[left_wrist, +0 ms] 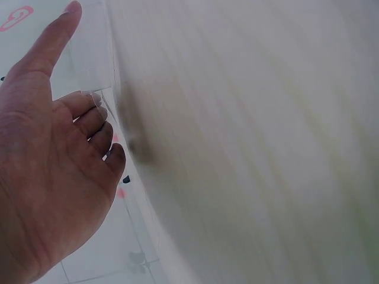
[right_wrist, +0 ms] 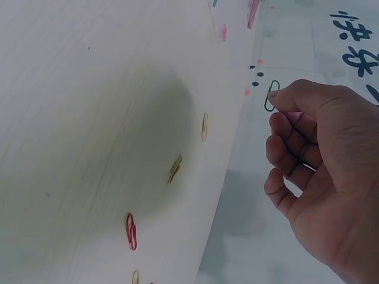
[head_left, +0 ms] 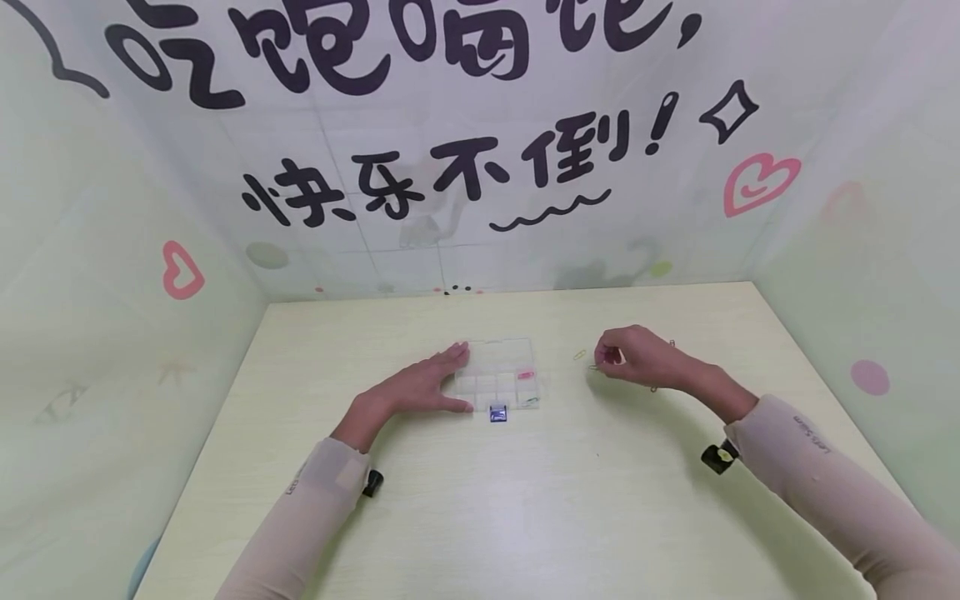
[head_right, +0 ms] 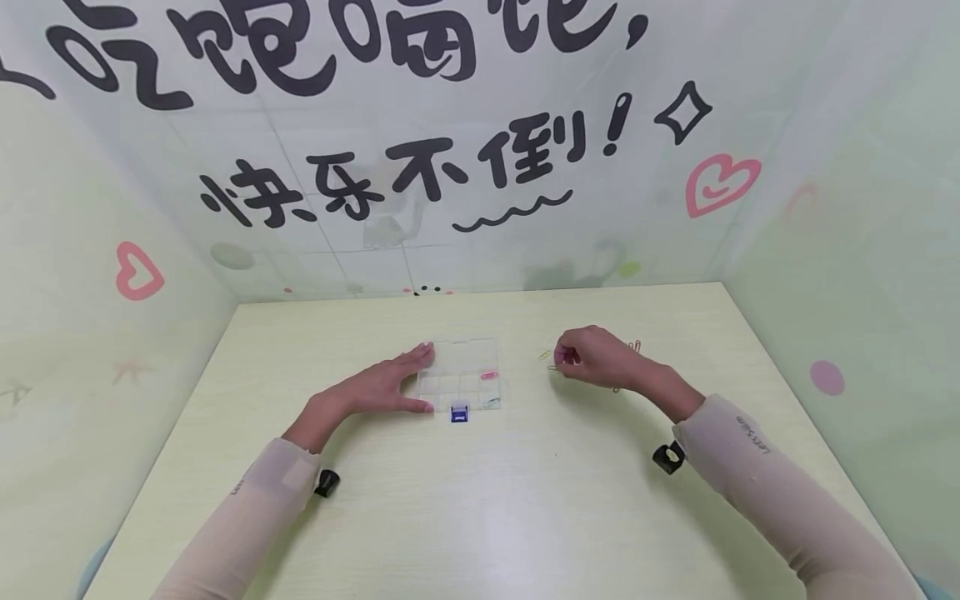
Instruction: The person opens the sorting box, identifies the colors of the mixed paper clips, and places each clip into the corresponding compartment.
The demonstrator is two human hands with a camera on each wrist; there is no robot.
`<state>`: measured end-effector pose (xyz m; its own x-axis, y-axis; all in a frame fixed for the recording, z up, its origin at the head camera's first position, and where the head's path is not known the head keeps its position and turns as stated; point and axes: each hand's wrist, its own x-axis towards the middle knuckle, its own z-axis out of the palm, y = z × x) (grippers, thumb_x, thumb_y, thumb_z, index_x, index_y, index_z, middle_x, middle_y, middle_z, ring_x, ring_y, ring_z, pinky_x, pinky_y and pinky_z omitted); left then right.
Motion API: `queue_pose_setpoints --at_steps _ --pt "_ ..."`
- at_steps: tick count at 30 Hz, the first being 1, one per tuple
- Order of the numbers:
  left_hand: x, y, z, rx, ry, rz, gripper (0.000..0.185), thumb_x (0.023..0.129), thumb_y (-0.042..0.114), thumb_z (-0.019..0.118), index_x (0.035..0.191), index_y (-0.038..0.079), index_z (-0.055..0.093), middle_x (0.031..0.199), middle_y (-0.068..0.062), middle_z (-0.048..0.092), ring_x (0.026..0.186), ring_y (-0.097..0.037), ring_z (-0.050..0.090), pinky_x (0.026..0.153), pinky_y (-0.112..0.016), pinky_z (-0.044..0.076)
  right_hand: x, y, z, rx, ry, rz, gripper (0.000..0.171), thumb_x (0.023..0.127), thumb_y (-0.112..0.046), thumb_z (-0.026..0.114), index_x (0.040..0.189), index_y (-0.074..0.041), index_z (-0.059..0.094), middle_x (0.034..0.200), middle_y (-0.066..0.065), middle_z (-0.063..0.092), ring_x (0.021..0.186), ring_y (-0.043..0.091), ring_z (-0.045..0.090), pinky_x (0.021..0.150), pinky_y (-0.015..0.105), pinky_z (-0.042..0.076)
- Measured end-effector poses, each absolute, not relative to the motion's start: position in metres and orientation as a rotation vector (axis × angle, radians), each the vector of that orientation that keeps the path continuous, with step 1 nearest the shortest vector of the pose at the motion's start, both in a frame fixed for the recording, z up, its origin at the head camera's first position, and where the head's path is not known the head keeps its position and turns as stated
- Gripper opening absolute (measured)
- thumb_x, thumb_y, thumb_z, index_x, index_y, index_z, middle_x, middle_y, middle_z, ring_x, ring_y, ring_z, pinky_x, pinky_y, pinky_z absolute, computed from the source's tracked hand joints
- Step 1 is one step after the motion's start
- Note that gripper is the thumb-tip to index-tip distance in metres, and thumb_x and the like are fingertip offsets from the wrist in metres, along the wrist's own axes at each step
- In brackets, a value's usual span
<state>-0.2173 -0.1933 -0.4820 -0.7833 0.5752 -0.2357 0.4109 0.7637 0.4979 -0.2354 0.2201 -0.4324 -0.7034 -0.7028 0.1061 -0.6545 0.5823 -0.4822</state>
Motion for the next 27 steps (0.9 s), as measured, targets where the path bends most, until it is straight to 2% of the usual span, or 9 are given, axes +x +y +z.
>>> queue_pose_setpoints --at_steps 27 --pt "-0.216 -0.191 -0.479 0.724 2.573 0.6 0.11 0.092 0.063 0.074 0.17 0.01 0.016 0.179 -0.005 0.007 0.165 -0.027 0.008 0.132 -0.051 0.016 -0.228 0.147 -0.443 -1.207 2.624 -0.773 0.011 0.094 -0.003 0.073 0.09 -0.012 0.072 0.081 -0.007 0.063 0.075 0.008 0.054 0.068 0.023 0.049"
